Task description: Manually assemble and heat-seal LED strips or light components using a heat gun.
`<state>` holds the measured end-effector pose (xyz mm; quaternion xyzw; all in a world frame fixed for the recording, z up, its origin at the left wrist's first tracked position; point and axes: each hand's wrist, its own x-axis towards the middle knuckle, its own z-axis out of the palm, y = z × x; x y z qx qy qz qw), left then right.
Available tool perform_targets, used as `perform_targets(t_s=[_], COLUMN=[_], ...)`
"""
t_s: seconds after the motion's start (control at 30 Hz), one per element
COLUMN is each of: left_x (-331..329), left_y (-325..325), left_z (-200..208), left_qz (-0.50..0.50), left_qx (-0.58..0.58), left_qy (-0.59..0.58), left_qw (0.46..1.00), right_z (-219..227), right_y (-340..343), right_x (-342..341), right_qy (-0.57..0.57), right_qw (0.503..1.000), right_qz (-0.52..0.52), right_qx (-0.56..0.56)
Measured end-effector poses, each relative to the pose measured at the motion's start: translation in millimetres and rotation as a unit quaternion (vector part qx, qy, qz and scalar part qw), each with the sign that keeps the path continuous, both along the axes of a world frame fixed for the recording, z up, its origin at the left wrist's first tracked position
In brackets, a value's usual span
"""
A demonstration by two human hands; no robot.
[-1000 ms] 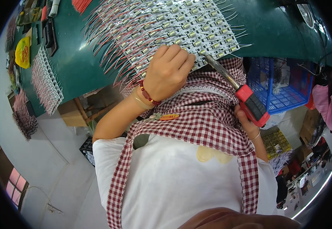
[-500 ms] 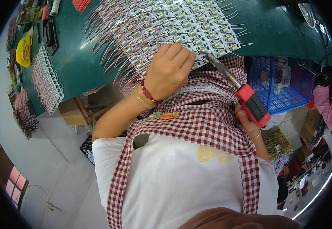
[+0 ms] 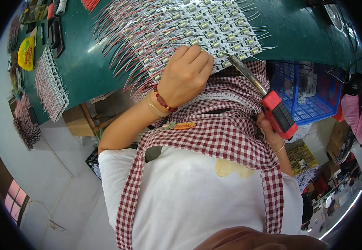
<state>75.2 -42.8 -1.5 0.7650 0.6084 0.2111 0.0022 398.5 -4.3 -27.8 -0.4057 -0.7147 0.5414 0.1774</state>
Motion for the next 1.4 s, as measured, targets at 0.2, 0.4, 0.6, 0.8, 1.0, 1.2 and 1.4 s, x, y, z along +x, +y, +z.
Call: perform_targets(t_s=[0.2, 0.4, 0.6, 0.8, 1.0, 1.2, 1.4], left_x=[-3, -11, 1, 6, 7, 10, 9], left_y=[2, 2, -5, -5, -7, -6, -6], left_z=[2, 17, 13, -6, -7, -9, -9], left_qz=[0.005, 0.03, -0.015, -0.007, 0.0, 0.013, 0.002], left_qx=[0.007, 0.067, 0.071, 0.054, 0.06, 0.052, 0.06], left_qy=[-0.003, 0.012, -0.022, -0.052, -0.049, -0.055, -0.05], left_qw=[1.0, 0.997, 0.997, 0.997, 0.997, 0.997, 0.997], right_z=[2, 1, 4, 5, 4, 4, 7], right_y=[0, -3, -6, -7, -8, -7, -5], right_x=[1, 5, 9, 5, 1, -4, -6], right_qy=[-0.001, 0.012, 0.022, -0.004, 0.004, -0.025, -0.01], right_qw=[1.0, 1.0, 0.998, 1.0, 1.0, 0.999, 0.997], right_qz=[0.008, -0.004, -0.023, 0.002, -0.004, 0.015, 0.027], right_qx=[-0.02, -0.021, -0.057, -0.02, -0.019, 0.02, 0.078])
